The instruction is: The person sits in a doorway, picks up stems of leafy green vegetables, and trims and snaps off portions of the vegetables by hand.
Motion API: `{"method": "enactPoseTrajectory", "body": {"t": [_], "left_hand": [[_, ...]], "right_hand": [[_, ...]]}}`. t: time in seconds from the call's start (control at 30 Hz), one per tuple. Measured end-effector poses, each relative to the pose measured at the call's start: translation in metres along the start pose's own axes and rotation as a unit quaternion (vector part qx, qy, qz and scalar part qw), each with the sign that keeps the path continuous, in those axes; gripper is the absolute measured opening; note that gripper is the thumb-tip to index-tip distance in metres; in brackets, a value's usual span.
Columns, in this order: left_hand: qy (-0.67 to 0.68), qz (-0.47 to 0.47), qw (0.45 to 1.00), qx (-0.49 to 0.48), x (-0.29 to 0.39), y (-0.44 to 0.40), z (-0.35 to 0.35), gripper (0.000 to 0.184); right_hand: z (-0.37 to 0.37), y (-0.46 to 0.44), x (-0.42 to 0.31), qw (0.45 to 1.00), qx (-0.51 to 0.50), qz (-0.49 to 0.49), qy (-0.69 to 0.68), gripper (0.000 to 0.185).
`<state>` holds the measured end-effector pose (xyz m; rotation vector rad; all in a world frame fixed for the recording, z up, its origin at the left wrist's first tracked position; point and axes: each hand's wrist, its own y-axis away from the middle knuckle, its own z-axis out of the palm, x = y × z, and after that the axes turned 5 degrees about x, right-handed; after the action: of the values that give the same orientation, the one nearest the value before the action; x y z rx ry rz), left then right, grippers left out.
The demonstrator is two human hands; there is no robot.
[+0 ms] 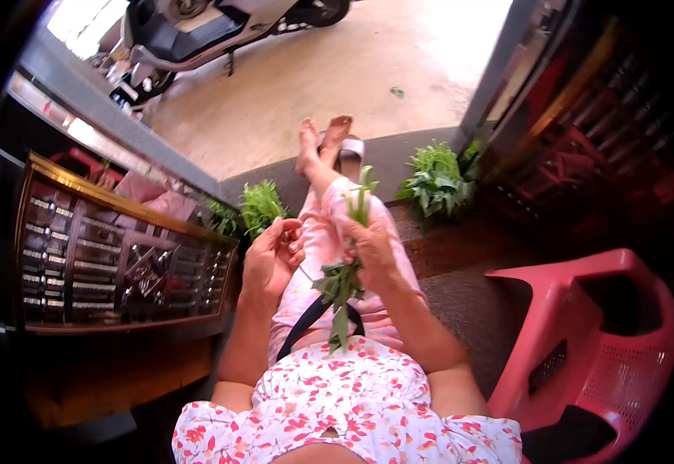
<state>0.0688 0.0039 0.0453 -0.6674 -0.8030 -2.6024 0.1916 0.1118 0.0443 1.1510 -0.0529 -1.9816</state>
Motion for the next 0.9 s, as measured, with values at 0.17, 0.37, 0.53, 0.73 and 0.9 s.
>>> {"method": "enactPoseTrajectory", "body": {"t": [0.17, 0.37, 0.53, 0.73, 0.9], "left_hand": [[-0.133, 0.035, 0.99, -0.03, -0.021, -0.004, 0.024, 0.022], [-0.187, 0.063, 0.98, -0.011, -0.041, -0.022, 0.043, 0.023], [-0.198, 0.087, 0.976, 0.019, -0.053, -0.031, 0.061, 0.024], [-0.237, -0.02, 0.968, -0.08, -0.047, -0.039, 0.076, 0.029], [-0.332, 0.051, 0.941, -0.032, -0.042, -0.071, 0.054, 0.026]], "right_hand": [[-0.006, -0.005, 0.012, 0.999, -0.041, -0.02, -0.008, 0.014], [0.0, -0.001, 0.008, 0.995, -0.034, -0.089, 0.038, 0.018], [-0.006, -0.007, 0.009, 0.988, -0.033, -0.145, 0.039, 0.022], [-0.016, -0.012, -0.016, 0.971, 0.026, -0.234, 0.049, 0.016], [-0.04, -0.013, -0.098, 0.938, 0.148, -0.284, 0.133, 0.023]]}}
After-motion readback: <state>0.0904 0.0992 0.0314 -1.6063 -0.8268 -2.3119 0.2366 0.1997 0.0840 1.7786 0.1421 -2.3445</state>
